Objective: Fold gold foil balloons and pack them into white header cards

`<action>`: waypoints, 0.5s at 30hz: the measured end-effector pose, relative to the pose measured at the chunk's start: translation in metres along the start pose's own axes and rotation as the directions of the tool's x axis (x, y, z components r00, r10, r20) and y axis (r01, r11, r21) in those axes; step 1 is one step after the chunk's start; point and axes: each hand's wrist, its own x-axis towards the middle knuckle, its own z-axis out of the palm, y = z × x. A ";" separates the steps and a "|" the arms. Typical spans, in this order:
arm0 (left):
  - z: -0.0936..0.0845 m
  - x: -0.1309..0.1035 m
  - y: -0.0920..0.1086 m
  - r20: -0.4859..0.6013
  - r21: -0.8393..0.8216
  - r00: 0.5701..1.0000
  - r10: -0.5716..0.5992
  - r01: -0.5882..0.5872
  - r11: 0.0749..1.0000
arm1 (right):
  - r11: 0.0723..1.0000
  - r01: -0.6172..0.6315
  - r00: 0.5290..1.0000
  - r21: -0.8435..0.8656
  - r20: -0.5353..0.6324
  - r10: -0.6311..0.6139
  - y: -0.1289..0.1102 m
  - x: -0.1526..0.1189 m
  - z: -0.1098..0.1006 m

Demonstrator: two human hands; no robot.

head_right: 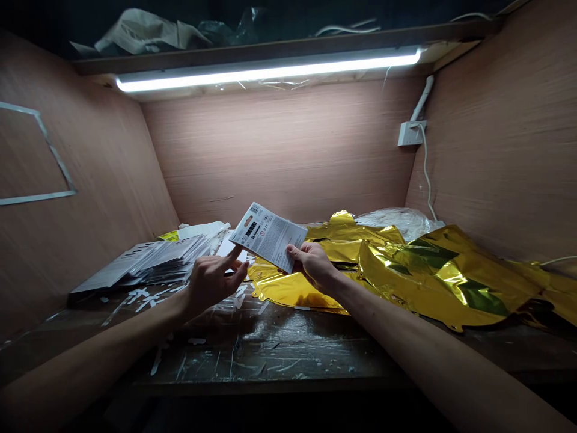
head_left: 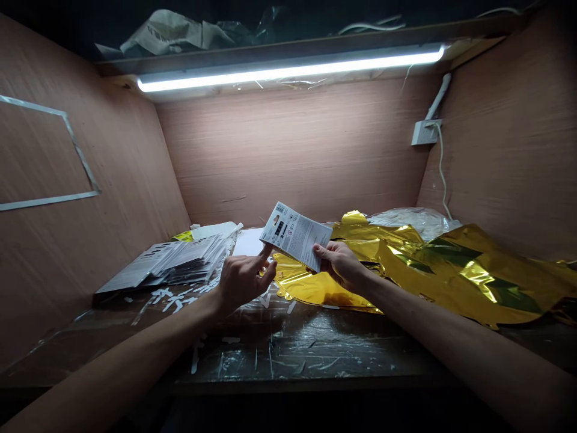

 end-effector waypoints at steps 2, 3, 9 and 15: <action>-0.002 0.003 0.001 0.031 0.062 0.998 0.062 -0.064 0.996 | 1.000 0.000 1.000 -0.002 0.004 0.000 -0.001 -0.001 0.001; -0.002 0.004 0.002 0.050 0.092 0.995 0.090 -0.094 0.991 | 1.000 -0.004 1.000 -0.007 0.006 0.004 -0.002 -0.002 0.002; -0.005 0.008 0.004 0.126 0.116 0.961 0.247 -0.261 0.958 | 0.999 0.003 1.000 -0.053 0.018 -0.002 -0.005 -0.005 0.007; -0.002 0.007 0.006 0.168 0.121 0.955 0.243 -0.265 0.957 | 0.999 0.005 1.000 -0.051 0.012 -0.004 -0.003 -0.007 0.010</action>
